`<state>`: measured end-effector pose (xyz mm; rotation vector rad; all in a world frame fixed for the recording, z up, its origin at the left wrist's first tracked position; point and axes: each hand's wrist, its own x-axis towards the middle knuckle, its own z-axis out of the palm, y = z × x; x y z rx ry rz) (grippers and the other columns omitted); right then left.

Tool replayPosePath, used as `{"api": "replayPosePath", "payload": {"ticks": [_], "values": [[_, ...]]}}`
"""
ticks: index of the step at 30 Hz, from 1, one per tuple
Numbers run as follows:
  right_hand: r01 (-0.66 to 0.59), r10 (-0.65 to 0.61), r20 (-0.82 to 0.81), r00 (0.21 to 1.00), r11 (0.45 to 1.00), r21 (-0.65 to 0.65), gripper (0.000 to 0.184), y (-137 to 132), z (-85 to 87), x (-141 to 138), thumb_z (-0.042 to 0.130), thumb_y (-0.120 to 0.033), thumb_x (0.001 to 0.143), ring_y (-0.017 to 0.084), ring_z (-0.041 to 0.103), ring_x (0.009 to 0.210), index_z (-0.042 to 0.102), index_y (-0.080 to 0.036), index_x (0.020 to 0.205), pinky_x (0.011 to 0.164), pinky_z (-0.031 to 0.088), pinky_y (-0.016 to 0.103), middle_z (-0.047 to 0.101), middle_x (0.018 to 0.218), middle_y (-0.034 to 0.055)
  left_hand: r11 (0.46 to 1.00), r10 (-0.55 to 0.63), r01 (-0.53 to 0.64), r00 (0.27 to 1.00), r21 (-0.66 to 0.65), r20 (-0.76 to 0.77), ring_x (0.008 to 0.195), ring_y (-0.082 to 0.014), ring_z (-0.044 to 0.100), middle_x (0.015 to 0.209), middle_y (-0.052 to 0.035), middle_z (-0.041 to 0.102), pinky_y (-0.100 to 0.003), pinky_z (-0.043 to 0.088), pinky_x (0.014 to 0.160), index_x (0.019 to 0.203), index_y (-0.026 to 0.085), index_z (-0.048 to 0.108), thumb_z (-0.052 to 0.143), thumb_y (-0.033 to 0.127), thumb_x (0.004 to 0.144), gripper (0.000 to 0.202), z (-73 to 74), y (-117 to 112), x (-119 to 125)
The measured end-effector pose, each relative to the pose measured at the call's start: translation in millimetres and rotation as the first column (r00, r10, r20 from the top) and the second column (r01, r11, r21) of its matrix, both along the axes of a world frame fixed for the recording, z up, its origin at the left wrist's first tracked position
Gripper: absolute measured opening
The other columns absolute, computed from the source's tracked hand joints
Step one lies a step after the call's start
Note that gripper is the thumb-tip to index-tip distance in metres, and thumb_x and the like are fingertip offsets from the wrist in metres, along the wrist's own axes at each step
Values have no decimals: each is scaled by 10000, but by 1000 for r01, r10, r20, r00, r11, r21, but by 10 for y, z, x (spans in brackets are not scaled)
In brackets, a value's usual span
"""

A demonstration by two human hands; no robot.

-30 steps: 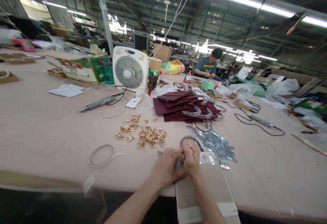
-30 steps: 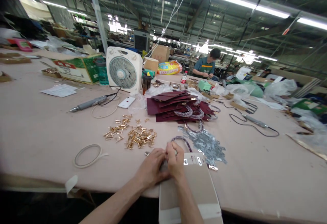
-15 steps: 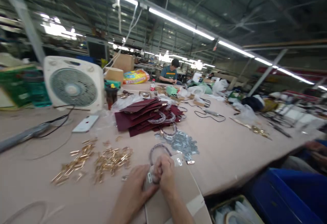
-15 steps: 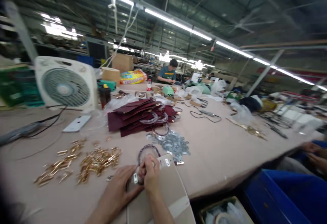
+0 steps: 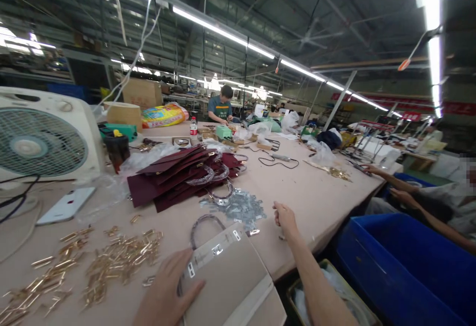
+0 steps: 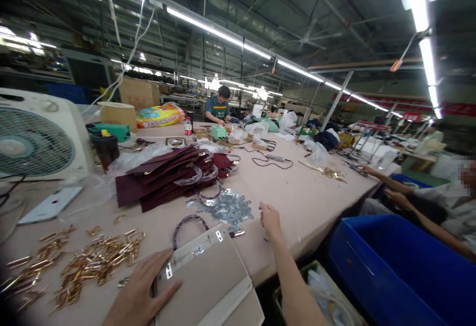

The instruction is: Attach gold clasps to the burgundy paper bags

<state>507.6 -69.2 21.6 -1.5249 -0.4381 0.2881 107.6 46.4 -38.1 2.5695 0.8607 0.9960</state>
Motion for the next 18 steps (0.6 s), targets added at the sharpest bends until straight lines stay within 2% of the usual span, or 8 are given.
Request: {"api": "replayPosePath", "payload": {"ticks": [3,5,7,9,12,14,16,18], "values": [[50,-38,118,992,994,-93,467,4,15,172,713,-633,706,174,529,508,678,-172,770,482,397,279,588,548,-18,999,-15,15,1000,32,-3,1280,-321,656,1389,-55,697,-499,576,1077,1373,285,646,727,511,873,555,29,-19,-4],[110,-84,210,974,987,-115,437,3,40,205,733,-587,691,265,655,786,714,-172,828,688,510,363,714,770,86,999,-15,15,1000,49,-4,1287,-321,652,1391,-57,697,-500,576,1079,1356,288,657,732,502,876,530,57,-41,-6],[163,-126,288,949,981,-108,449,-13,68,159,731,-549,700,339,626,1100,737,-164,930,925,493,432,734,1055,175,998,-11,11,1000,57,-3,1290,-322,651,1389,-57,698,-501,579,1078,1339,290,668,736,495,877,510,91,-70,-10],[187,-145,346,927,978,-90,498,-47,93,6,686,-554,755,357,564,1236,738,-152,1044,1042,442,460,689,1223,203,998,-9,9,1000,60,0,1285,-322,655,1385,-58,701,-500,583,1074,1331,292,675,739,488,876,499,122,-96,-16],[107,-82,371,925,993,-48,494,-108,115,-440,604,-582,873,313,645,1084,726,-178,1130,969,500,444,721,1141,145,999,-12,12,1000,50,10,1286,-326,654,1391,-58,699,-504,581,1077,1348,305,667,748,484,873,514,138,-112,-22],[-82,81,308,948,997,-8,436,-127,103,-847,584,-590,935,275,676,853,744,-208,1071,802,541,407,743,927,87,999,-27,27,999,34,19,1289,-327,650,1391,-58,698,-510,575,1086,1359,315,659,756,470,870,521,134,-111,-22],[-282,267,226,937,959,34,415,-129,60,-1278,618,-607,933,242,637,686,765,-221,968,645,516,358,715,783,61,999,-43,43,999,3,28,1295,-321,643,1389,-62,698,-515,559,1105,1360,312,655,758,411,877,503,147,-135,-30],[-423,412,143,900,904,59,433,-144,-8,-1669,685,-643,876,223,600,606,778,-222,917,571,485,336,690,724,53,998,-41,43,999,-51,35,1304,-308,632,1395,-71,691,-517,535,1132,1362,294,647,747,305,880,493,200,-215,-62]]}}
